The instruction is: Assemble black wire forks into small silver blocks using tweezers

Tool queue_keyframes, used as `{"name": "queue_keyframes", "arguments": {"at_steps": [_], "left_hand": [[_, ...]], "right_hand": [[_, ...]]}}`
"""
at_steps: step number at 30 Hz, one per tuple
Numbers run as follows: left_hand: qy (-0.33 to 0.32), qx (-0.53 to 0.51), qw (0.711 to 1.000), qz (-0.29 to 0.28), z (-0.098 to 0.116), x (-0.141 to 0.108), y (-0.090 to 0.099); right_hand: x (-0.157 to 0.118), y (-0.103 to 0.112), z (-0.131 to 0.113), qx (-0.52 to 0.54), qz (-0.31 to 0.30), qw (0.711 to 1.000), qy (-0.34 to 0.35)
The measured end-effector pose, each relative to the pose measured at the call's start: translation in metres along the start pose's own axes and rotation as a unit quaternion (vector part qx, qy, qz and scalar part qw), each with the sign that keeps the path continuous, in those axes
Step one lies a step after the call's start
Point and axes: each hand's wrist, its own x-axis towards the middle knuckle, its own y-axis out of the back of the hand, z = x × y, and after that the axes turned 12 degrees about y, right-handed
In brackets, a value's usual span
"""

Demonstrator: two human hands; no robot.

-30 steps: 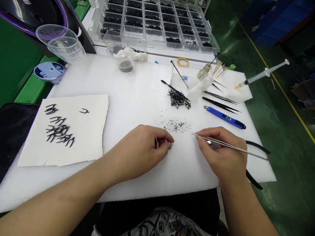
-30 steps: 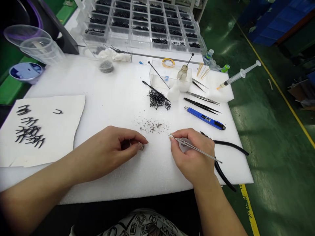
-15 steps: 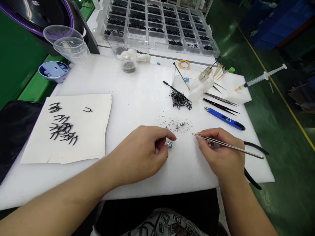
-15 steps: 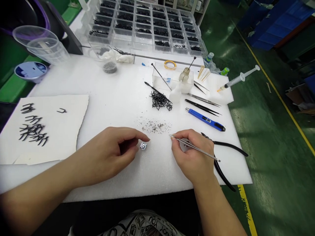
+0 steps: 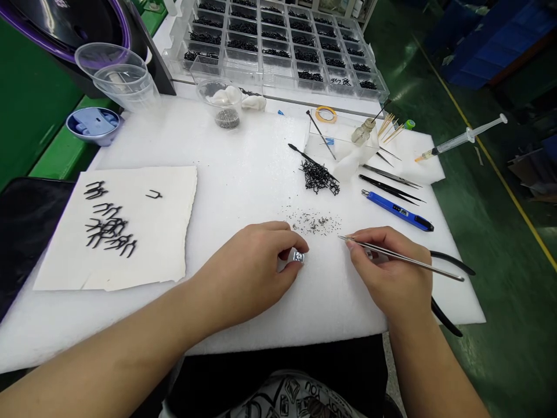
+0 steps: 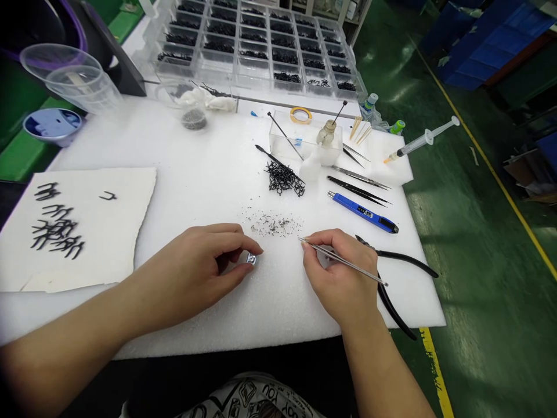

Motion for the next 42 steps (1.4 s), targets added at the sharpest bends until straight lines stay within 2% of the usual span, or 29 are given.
{"name": "queue_keyframes", "arguments": {"at_steps": [3,7,11,14,19,25,31,42], "left_hand": [[0.004,0.012,1.0,0.009,0.0,0.0,-0.002],[-0.003,0.025,1.0,0.009,0.0,-0.001,-0.004],[-0.016,0.023,1.0,0.005,-0.001,-0.001,-0.004],[-0.018,0.021,1.0,0.014,-0.003,-0.001,-0.004],[-0.049,0.049,0.997,0.031,-0.003,-0.003,-0.009],[-0.078,0.092,0.991,0.061,0.001,-0.006,-0.016],[-0.062,0.125,0.988,0.063,0.006,-0.007,-0.017],[-0.067,0.135,0.987,0.062,0.005,-0.008,-0.018]], "right_hand": [[0.001,-0.001,-0.001,-0.008,0.002,1.0,0.007],[-0.001,0.0,-0.001,0.013,0.036,0.999,0.023],[-0.008,0.004,-0.006,0.049,0.057,0.992,0.105],[-0.014,0.004,-0.017,0.067,0.035,0.986,0.148],[-0.021,-0.003,-0.033,0.109,-0.023,0.98,0.165],[-0.024,-0.006,-0.035,0.12,-0.033,0.982,0.144],[-0.026,-0.005,-0.035,0.111,-0.045,0.986,0.113],[-0.024,-0.005,-0.034,0.104,-0.045,0.986,0.12]]}}
